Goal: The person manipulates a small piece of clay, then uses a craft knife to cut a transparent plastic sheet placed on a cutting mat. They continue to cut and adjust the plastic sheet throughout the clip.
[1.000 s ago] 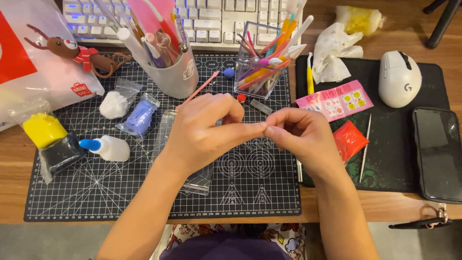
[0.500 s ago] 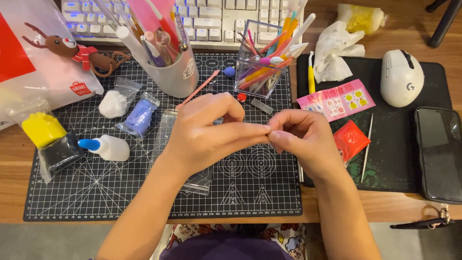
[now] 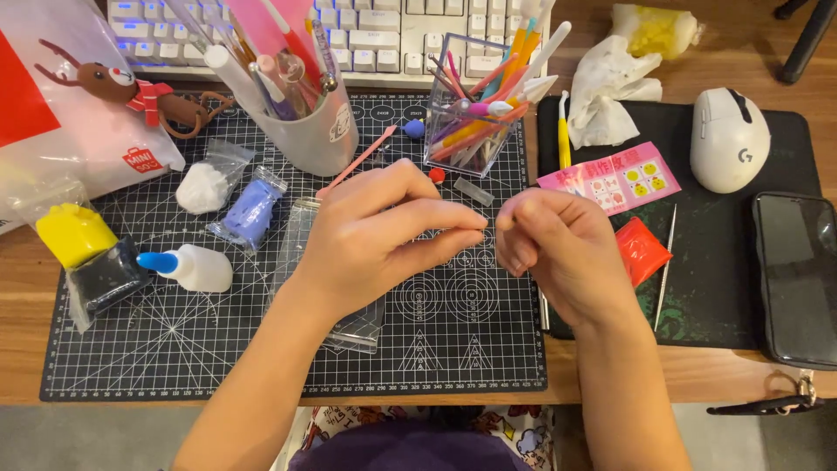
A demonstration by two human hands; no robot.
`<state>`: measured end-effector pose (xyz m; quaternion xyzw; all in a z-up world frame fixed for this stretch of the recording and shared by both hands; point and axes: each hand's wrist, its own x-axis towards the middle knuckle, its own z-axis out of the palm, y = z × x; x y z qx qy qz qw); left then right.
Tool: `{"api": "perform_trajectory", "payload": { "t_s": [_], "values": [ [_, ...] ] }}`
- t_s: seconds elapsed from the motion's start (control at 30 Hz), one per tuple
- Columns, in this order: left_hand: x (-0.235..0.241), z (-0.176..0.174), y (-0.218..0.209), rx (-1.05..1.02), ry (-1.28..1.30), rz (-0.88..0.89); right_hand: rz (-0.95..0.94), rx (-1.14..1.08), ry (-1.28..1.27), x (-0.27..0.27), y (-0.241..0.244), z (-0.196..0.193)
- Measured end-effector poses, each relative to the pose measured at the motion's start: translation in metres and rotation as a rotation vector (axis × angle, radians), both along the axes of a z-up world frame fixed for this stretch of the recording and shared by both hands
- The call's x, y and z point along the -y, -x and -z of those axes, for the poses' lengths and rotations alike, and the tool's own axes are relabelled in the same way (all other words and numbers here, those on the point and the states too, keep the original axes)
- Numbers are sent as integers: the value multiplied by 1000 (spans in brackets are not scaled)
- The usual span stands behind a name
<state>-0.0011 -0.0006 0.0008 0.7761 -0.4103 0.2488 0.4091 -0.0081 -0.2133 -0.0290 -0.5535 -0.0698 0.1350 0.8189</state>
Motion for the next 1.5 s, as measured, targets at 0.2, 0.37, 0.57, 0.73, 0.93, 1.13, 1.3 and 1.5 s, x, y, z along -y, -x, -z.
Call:
{"api": "perform_trajectory", "payload": {
  "t_s": [0.2, 0.37, 0.57, 0.73, 0.93, 1.13, 1.3, 1.5],
  "values": [
    [2, -1, -2, 0, -58, -35, -13, 1, 9, -7, 0, -10],
    [3, -7, 2, -114, -44, 5, -19, -49, 15, -8, 0, -12],
    [-3, -8, -2, -165, -139, -74, 42, -134, -36, -6, -1, -7],
    [-19, 8, -16, -459, -495, -354, 83, -163, -14, -7, -2, -15],
    [-28, 37, -22, -360, -641, -510, 109, -165, 15, -7, -3, -16],
    [-29, 38, -22, -445, -650, -508, 141, -178, 21, -7, -2, -13],
    [-29, 35, -23, -488, -625, -536, 164, -162, 42, -7, -2, -12],
    [-27, 29, -21, -503, -587, -584, 168, -142, 44, -8, -3, -8]
  ]
}}
